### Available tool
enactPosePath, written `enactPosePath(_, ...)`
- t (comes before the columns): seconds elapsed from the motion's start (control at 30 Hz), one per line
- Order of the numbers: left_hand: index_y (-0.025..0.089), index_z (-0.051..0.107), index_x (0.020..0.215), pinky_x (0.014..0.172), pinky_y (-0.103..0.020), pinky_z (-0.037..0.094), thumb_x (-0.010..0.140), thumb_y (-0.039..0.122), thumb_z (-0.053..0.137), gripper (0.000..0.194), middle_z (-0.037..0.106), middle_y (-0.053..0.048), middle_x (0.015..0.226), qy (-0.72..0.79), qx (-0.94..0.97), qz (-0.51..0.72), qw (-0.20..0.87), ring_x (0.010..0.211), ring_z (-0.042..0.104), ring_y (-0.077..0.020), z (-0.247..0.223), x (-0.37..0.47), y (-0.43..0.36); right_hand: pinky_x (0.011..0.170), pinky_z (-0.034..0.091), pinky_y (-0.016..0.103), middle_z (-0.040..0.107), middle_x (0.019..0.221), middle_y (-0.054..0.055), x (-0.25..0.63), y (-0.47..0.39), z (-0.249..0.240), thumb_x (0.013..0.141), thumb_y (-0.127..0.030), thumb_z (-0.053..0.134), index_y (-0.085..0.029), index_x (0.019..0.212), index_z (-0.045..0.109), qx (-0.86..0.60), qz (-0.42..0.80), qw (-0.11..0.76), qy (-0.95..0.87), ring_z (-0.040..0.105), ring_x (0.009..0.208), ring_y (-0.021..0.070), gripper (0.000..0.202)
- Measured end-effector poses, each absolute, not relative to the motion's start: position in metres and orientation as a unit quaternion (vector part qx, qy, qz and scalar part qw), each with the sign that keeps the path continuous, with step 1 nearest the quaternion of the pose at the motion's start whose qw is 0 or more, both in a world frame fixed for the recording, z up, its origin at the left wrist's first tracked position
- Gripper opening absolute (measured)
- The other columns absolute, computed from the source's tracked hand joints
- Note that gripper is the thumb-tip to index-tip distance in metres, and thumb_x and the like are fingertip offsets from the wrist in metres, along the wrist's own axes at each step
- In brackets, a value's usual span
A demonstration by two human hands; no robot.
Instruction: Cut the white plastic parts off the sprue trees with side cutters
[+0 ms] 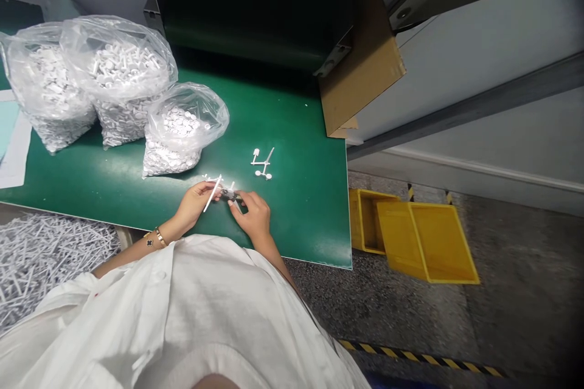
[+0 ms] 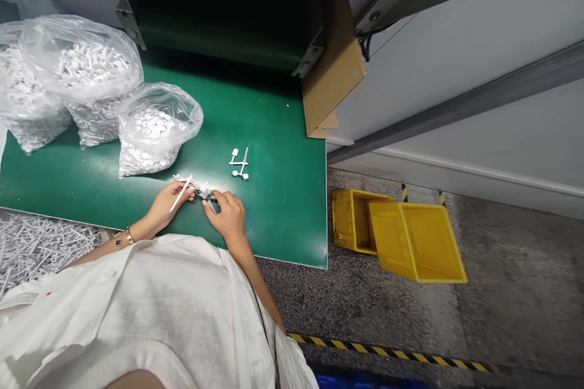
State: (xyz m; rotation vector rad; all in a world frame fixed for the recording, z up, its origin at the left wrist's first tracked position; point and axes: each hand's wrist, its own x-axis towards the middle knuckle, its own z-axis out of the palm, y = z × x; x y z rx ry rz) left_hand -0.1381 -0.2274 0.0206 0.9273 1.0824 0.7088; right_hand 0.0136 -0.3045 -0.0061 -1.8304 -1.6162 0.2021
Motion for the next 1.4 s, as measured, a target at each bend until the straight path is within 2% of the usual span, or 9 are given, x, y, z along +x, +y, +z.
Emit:
enactPosePath(0.23,0.014,0.062,0.075,0.071,-0.025,0.046,0.062,0.041,0.077,0.033,0.062,0.000,0.075,0.474,0.388,0.318,0.724,0.067,0.054,-0.0104,0.0201,-0.1343,-0.2293,0.063,0.043,0.023,0.061,0.071,0.001,0.0108,-0.3078,-0.0065,0.085,-0.038,0.055,-0.020,0.091,0.067,-0.710,0.058,0.339,-0.615,0.055,0.062,0.0117,0.022)
enactPosePath(0.4,0.015,0.065,0.083,0.073,-0.026,0.047,0.062,0.039,0.077,0.034,0.065,-0.002,0.080,0.460,0.372,0.322,0.739,0.070,0.056,-0.0108,0.0197,-0.1344,-0.2296,0.061,0.043,0.023,0.059,0.068,0.000,0.0114,-0.3090,-0.0064,0.085,-0.039,0.055,-0.020,0.089,0.067,-0.711,0.063,0.353,-0.605,0.054,0.060,0.0111,0.022)
enactPosePath(0.67,0.015,0.063,0.084,0.070,-0.025,0.047,0.065,0.037,0.076,0.031,0.064,0.000,0.078,0.455,0.381,0.322,0.738,0.068,0.056,-0.0095,0.0231,-0.1389,-0.2300,0.059,0.041,0.021,0.055,0.062,-0.002,0.0111,-0.3080,-0.0030,0.081,-0.036,0.058,-0.021,0.079,0.066,-0.720,0.083,0.355,-0.591,0.053,0.058,0.0103,0.017)
enactPosePath(1.4,0.015,0.068,0.083,0.070,-0.023,0.045,0.064,0.033,0.079,0.029,0.064,0.000,0.074,0.429,0.346,0.324,0.769,0.066,0.055,-0.0084,0.0232,-0.1390,-0.2281,0.066,0.045,0.022,0.063,0.073,-0.001,0.0116,-0.3065,-0.0013,0.080,-0.035,0.059,-0.022,0.091,0.067,-0.708,0.127,0.363,-0.593,0.059,0.064,0.0111,0.019)
